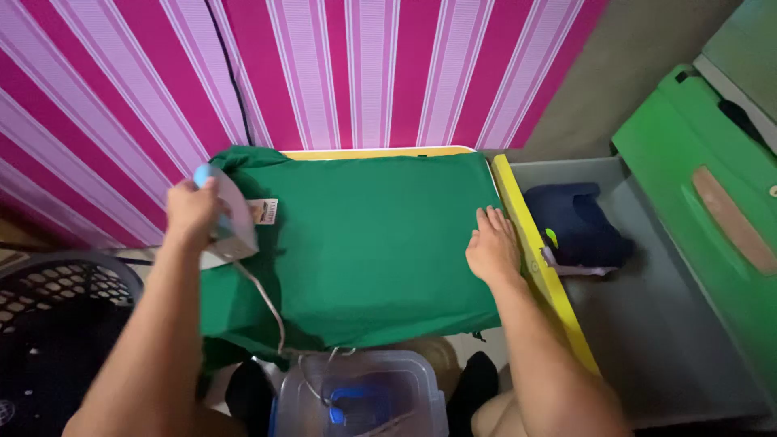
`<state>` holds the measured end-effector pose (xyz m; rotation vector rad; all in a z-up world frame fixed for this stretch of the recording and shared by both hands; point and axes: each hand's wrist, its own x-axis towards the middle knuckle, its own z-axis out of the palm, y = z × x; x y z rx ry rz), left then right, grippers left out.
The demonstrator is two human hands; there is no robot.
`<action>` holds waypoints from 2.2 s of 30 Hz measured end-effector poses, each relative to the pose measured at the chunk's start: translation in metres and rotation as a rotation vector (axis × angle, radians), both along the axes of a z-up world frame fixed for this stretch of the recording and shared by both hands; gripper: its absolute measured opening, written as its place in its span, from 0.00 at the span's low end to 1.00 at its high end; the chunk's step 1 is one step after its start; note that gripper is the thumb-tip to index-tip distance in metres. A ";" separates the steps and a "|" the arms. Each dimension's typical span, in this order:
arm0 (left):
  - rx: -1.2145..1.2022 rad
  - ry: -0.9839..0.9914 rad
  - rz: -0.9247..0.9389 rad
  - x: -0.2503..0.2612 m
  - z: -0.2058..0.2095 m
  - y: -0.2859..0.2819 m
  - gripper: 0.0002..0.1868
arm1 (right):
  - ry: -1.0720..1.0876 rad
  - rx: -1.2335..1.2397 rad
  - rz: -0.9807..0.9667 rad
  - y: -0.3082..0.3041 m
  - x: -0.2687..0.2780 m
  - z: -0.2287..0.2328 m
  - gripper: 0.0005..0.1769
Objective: The person irons a green polo shirt on a yellow plastic board. They smooth the fabric with one hand and move the iron back and forth across the shirt surface.
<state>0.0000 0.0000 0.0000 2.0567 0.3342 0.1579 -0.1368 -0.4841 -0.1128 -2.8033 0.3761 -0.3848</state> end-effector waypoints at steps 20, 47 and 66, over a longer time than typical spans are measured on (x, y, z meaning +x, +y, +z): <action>0.032 -0.017 -0.556 -0.019 -0.034 -0.400 0.24 | -0.053 0.038 -0.021 -0.024 0.002 -0.014 0.32; -0.060 -0.051 -0.157 0.026 -0.026 0.036 0.18 | -0.142 -0.092 -0.034 -0.006 -0.011 0.006 0.30; -0.022 -0.115 -0.404 -0.114 -0.073 -0.307 0.26 | -0.165 0.339 -0.075 -0.003 -0.023 -0.003 0.27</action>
